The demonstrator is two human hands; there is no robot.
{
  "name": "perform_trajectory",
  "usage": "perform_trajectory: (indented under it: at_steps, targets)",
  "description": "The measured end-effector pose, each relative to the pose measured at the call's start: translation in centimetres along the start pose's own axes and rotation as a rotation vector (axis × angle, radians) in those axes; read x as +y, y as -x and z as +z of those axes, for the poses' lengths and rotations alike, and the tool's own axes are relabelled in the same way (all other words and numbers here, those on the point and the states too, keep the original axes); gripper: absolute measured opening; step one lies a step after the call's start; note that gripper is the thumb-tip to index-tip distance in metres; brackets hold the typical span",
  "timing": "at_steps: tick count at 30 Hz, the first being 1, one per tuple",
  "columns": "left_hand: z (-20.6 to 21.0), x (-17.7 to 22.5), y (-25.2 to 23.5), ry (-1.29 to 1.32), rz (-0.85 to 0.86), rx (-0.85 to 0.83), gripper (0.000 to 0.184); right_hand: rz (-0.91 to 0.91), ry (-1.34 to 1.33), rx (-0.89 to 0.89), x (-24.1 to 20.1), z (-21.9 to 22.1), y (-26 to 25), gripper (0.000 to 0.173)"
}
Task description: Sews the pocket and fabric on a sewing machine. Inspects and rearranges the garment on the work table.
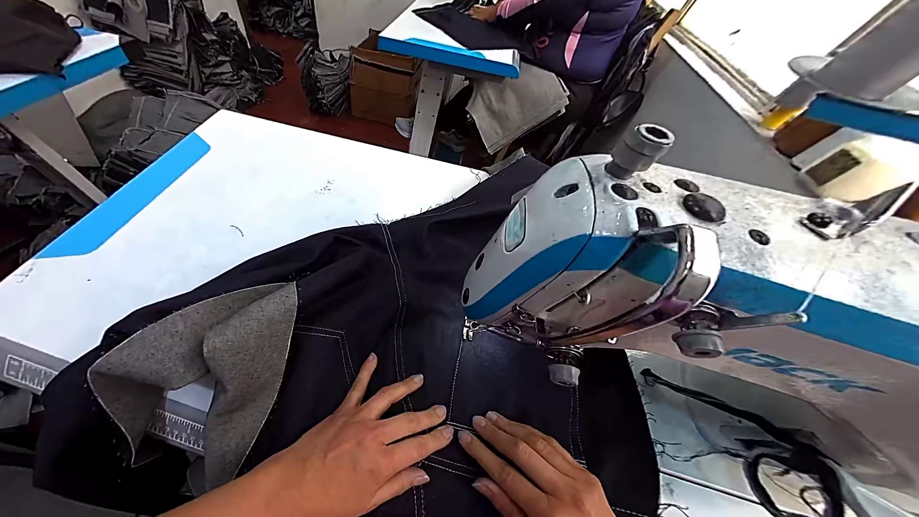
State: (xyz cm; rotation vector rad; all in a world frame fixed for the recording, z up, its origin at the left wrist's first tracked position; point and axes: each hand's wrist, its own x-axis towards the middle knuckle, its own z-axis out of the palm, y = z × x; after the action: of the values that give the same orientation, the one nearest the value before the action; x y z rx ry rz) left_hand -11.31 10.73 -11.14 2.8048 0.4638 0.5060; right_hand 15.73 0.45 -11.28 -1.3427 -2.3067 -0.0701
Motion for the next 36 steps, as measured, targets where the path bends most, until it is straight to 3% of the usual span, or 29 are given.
perform_trajectory:
  at_steps: [10, 17, 36]
  targets:
    - [-0.4, -0.3, -0.2, 0.011, -0.009, -0.025, 0.044, 0.043, 0.011, -0.046, -0.5, -0.3, -0.5, 0.035]
    - [-0.8, -3.7, -3.8, 0.025, -0.018, -0.048, 0.043, 0.033, 0.027, 0.104, 3.7, 1.1, -2.9, 0.034]
    - [-1.1, -6.7, -6.6, -0.036, 0.032, 0.002, 0.041, 0.08, 0.047, 0.077, 6.4, 1.4, -4.6, 0.034]
